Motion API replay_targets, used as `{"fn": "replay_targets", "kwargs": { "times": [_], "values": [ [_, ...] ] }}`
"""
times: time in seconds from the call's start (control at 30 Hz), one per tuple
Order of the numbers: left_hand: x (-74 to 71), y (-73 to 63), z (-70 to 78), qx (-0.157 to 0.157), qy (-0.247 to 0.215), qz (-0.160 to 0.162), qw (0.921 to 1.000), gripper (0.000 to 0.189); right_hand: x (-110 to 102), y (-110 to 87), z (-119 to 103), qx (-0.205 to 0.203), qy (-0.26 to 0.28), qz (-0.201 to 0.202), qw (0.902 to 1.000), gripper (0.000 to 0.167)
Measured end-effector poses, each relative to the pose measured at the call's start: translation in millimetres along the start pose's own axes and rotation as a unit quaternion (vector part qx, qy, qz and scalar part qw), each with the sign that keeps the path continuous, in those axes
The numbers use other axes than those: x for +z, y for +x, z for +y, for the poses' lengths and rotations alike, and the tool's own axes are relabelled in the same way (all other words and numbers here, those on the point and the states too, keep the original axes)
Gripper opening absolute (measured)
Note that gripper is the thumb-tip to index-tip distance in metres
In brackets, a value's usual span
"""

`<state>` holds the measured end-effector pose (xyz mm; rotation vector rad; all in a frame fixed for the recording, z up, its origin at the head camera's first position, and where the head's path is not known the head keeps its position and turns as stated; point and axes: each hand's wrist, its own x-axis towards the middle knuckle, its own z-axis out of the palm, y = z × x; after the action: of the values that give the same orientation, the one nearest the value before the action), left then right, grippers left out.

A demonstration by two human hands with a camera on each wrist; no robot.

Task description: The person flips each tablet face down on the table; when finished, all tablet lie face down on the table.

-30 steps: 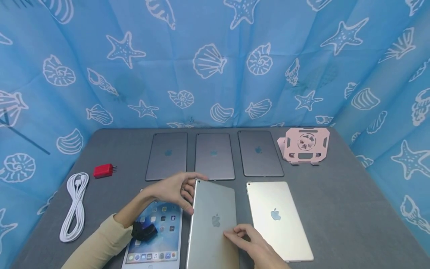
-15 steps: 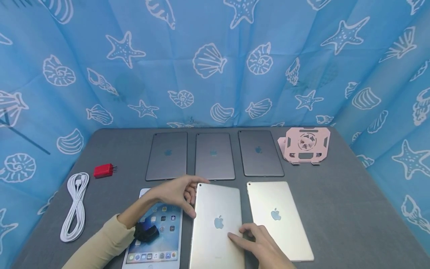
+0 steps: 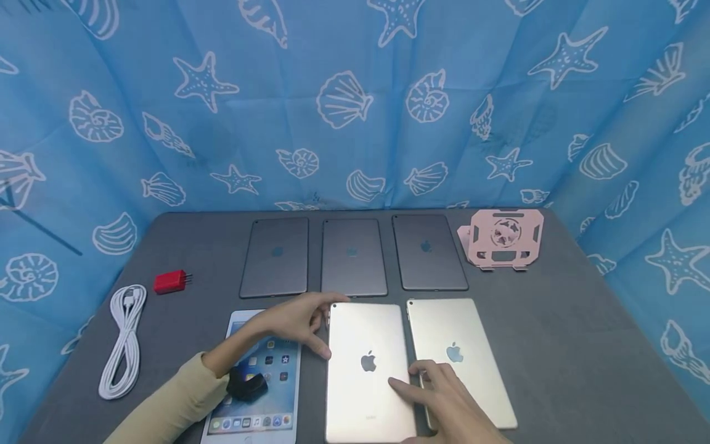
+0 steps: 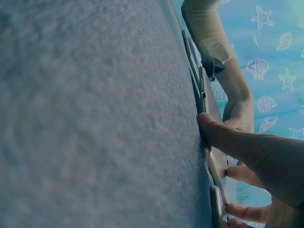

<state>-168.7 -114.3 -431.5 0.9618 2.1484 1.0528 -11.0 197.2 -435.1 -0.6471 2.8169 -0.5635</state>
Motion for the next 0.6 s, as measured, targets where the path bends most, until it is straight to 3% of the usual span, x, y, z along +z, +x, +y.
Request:
{"fn": "replay_targets", "kwargs": {
  "times": [0.13, 0.6],
  "values": [
    [1.0, 2.1, 1.0, -0.013, 0.021, 0.008, 0.9997, 0.105, -3.2, -0.6, 0.9, 0.014, 0.011, -0.009, 0.9998, 0.084],
    [0.6, 0.7, 7.1, -0.034, 0.051, 0.019, 0.9979, 0.104, -6.5, 2.4, 1.7, -0.006, 0.036, -0.034, 0.9988, 0.086]
  ]
}}
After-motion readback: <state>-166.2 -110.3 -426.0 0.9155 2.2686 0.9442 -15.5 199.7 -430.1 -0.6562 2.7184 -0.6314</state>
